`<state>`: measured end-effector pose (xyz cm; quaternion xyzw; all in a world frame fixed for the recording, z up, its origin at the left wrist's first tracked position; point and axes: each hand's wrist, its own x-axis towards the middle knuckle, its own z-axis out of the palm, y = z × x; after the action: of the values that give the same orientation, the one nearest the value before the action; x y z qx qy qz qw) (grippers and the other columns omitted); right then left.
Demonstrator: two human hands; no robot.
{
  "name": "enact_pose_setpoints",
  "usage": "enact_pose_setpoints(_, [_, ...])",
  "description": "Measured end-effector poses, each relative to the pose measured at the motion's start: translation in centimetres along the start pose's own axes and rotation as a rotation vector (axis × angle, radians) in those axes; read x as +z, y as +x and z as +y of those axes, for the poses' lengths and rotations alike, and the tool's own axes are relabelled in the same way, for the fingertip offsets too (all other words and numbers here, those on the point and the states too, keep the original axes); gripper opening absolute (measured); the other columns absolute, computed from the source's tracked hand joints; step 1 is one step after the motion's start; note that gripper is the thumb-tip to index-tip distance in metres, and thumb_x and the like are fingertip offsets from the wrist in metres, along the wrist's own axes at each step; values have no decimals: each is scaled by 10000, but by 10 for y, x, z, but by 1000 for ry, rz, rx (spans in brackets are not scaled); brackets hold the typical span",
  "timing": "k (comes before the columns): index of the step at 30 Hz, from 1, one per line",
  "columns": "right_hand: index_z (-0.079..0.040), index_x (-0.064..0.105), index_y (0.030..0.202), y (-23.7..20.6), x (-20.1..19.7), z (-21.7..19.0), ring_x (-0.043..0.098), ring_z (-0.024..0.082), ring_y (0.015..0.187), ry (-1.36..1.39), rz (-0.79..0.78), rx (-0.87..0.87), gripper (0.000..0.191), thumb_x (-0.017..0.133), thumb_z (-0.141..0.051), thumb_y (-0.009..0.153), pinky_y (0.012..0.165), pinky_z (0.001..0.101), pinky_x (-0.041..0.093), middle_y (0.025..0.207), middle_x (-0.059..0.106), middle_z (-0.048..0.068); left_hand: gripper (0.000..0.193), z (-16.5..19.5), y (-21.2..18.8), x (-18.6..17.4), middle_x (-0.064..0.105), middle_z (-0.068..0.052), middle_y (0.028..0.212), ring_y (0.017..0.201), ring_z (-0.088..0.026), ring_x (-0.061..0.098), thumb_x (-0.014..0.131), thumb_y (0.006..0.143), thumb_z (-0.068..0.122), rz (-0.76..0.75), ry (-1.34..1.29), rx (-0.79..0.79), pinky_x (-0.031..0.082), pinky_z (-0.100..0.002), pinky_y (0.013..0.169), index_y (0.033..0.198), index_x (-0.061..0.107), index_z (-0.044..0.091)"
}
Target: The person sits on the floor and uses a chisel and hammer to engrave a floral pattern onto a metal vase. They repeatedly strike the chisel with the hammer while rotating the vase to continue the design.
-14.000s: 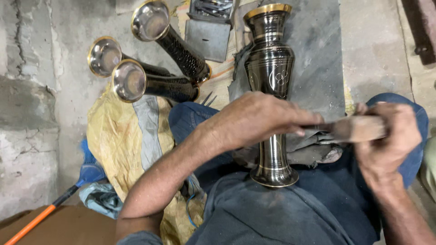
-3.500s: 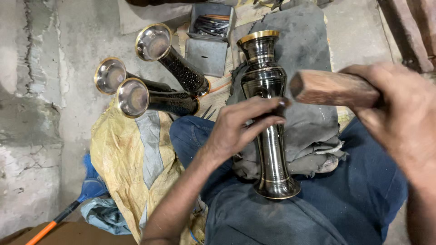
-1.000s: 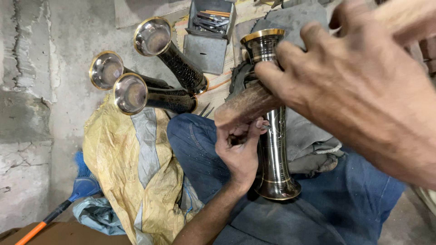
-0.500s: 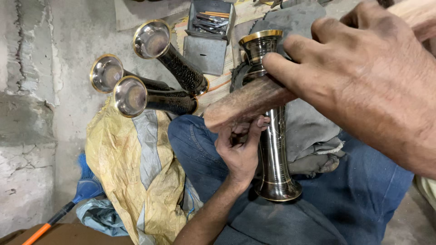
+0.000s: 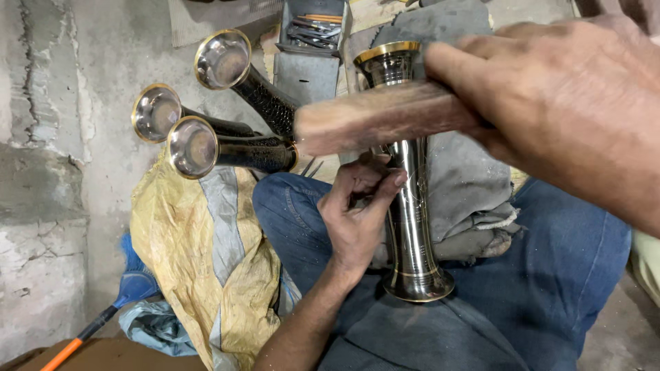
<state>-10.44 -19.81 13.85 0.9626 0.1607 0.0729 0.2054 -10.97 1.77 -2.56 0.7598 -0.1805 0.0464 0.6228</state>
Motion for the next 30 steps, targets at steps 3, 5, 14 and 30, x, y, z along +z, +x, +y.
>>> enact_pose_setpoints(3, [-240,643,1035,-3,8,1,747,102,873,-100,9,18,187,661,-383,916,815,302,584,881,733,-69,236,6,7,-1,781,-80,929,843,-138,775,831,932,73,-57,-8,38,632,-270,780,1086,666,3])
enact_pose_setpoints(5, [-204,653,1072,-5,16,4,747,127,859,53,72,32,277,673,-415,893,781,302,581,887,734,-35,259,10,11,-2,780,-66,929,850,-128,781,826,928,105,-84,-1,4,652,-264,784,1109,672,3])
enact_pose_setpoints(14, [-170,647,1063,-36,66,-4,740,149,807,13,103,131,245,719,-337,898,719,356,586,924,741,-5,259,3,20,-10,789,-98,943,836,-152,778,862,901,156,-205,151,106,632,-285,760,1071,730,13])
enact_pose_setpoints(30, [15,650,1034,-104,137,-74,679,370,871,923,523,908,199,815,-27,931,751,414,540,966,689,181,346,29,99,-10,787,25,1037,907,-154,774,721,926,305,-1034,352,349,646,-349,811,1260,721,214])
